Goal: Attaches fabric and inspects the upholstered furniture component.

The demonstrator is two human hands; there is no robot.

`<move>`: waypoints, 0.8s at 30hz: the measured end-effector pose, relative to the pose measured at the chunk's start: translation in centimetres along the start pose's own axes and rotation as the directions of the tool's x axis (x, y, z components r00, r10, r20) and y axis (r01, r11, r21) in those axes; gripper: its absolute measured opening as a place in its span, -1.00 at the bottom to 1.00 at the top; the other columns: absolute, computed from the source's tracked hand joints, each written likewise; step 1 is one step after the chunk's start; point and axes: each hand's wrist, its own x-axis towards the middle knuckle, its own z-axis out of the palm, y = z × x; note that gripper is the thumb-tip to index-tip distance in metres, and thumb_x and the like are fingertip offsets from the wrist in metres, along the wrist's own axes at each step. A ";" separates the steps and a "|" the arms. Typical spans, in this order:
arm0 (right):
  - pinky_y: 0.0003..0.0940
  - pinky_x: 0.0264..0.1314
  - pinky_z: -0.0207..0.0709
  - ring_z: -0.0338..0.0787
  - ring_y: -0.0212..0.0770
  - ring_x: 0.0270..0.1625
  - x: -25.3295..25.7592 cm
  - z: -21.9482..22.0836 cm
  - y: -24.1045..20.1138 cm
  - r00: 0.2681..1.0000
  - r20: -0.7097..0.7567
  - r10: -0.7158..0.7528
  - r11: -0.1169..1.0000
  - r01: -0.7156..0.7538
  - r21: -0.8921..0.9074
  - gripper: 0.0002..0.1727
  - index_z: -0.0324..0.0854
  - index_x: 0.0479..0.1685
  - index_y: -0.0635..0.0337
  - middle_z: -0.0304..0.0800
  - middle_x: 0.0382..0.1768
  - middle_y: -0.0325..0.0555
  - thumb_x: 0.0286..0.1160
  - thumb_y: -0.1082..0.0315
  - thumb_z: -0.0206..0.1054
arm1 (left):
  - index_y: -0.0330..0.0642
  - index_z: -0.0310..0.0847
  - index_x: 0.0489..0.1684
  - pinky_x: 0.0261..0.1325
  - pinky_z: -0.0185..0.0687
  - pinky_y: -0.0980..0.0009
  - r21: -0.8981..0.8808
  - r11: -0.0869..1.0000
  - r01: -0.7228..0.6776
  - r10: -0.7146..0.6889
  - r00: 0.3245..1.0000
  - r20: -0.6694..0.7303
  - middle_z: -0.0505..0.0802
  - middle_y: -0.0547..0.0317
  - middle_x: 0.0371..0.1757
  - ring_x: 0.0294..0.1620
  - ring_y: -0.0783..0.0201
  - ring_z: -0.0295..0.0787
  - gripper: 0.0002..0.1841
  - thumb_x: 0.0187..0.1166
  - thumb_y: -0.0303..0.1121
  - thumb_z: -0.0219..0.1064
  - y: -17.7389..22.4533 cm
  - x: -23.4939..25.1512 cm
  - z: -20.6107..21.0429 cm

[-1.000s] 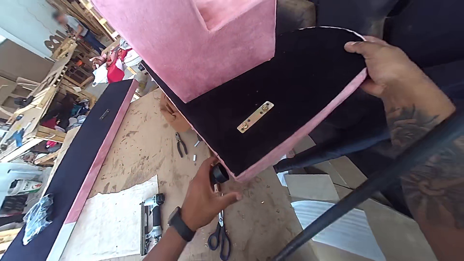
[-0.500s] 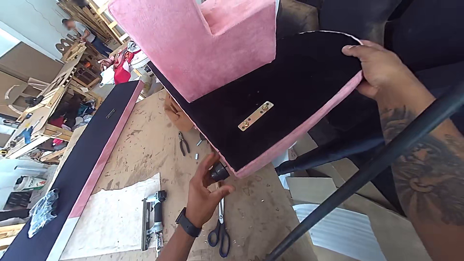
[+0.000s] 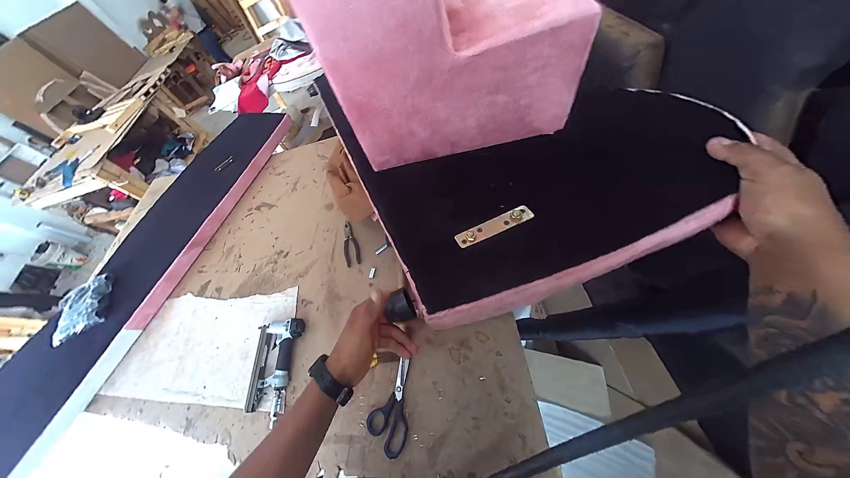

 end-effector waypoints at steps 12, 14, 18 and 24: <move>-0.21 0.42 0.64 0.74 -0.37 0.30 -1.8 1.0 2.5 0.993 -0.041 -0.108 0.994 0.109 0.016 -0.53 0.49 0.52 -0.12 0.72 0.31 -0.33 0.69 0.01 0.26 | -0.16 0.42 0.42 -0.24 0.68 0.28 0.359 0.905 -0.226 0.328 0.910 -0.255 0.73 0.12 -0.24 -0.37 0.27 0.65 -0.52 0.84 0.04 0.02 -3.3 1.1 1.0; -0.18 0.48 0.60 0.71 -0.37 0.37 -1.5 0.4 2.9 0.994 -0.012 -0.111 0.994 0.111 -0.004 -0.47 0.40 0.62 -0.17 0.68 0.39 -0.33 0.70 -0.01 0.21 | -0.17 0.32 0.55 -0.04 0.81 0.23 0.445 0.836 -0.322 0.427 0.890 -0.158 0.80 0.10 -0.03 -0.17 0.27 0.78 -0.48 0.81 0.00 0.11 -4.3 1.4 0.4; -0.17 0.62 0.49 0.62 -0.37 0.51 -2.5 0.0 3.6 0.991 0.067 -0.113 0.993 0.115 -0.030 -0.43 0.23 0.74 -0.23 0.57 0.54 -0.38 0.79 -0.03 0.07 | -0.16 0.36 0.62 0.40 0.74 0.12 0.543 0.627 -0.558 0.572 0.803 0.164 0.62 0.00 0.43 0.39 0.17 0.65 -0.48 0.70 -0.29 0.33 -5.9 2.3 -2.7; -0.13 0.58 0.54 0.62 -0.34 0.52 -2.0 -1.3 4.7 0.989 0.128 -0.075 0.996 0.070 0.046 -0.40 0.19 0.77 -0.24 0.58 0.54 -0.36 0.77 -0.03 0.11 | 0.04 -0.32 0.97 0.69 0.44 -0.09 0.322 0.820 -0.474 0.497 0.868 0.010 0.26 0.08 0.86 0.78 0.04 0.30 0.20 0.41 0.54 0.18 -4.4 0.2 -3.8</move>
